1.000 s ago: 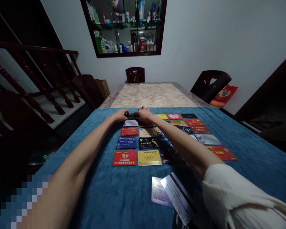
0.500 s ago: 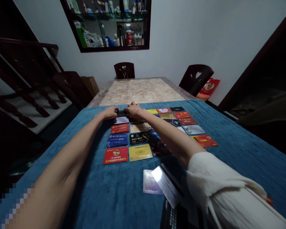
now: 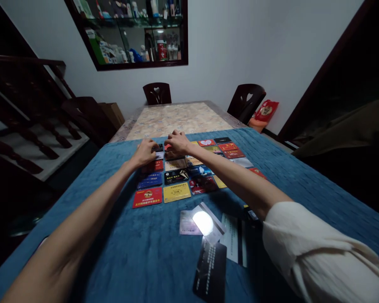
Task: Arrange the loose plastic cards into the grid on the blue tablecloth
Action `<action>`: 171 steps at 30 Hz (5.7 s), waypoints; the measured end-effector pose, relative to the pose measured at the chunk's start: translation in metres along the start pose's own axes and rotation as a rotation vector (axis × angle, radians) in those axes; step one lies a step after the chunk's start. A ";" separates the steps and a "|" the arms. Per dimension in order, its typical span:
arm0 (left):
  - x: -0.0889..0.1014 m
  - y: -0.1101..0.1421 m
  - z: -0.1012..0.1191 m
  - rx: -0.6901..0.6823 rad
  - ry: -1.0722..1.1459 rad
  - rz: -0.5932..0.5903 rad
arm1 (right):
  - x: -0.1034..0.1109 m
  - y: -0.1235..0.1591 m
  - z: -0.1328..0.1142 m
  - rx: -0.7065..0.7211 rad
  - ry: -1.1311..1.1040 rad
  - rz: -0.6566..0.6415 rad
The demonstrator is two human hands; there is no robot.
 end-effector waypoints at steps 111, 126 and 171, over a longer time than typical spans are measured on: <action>0.015 0.179 0.207 -0.113 0.102 -0.304 | 0.017 0.283 -0.054 0.134 -0.331 0.550; 0.008 0.187 0.213 -0.028 -0.071 -0.291 | 0.018 0.283 -0.061 0.182 -0.331 0.499; 0.026 0.180 0.190 -0.161 -0.070 -0.295 | 0.019 0.251 -0.056 0.186 -0.191 0.303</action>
Point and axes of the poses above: each hand's wrist, its own y-axis away from the middle knuckle, its own x-axis out of the back of the hand, z = x × y, the point moved 9 cm from there along -y, towards the middle knuckle, and after that the axes turned 3 degrees about y, right-handed, at the moved point
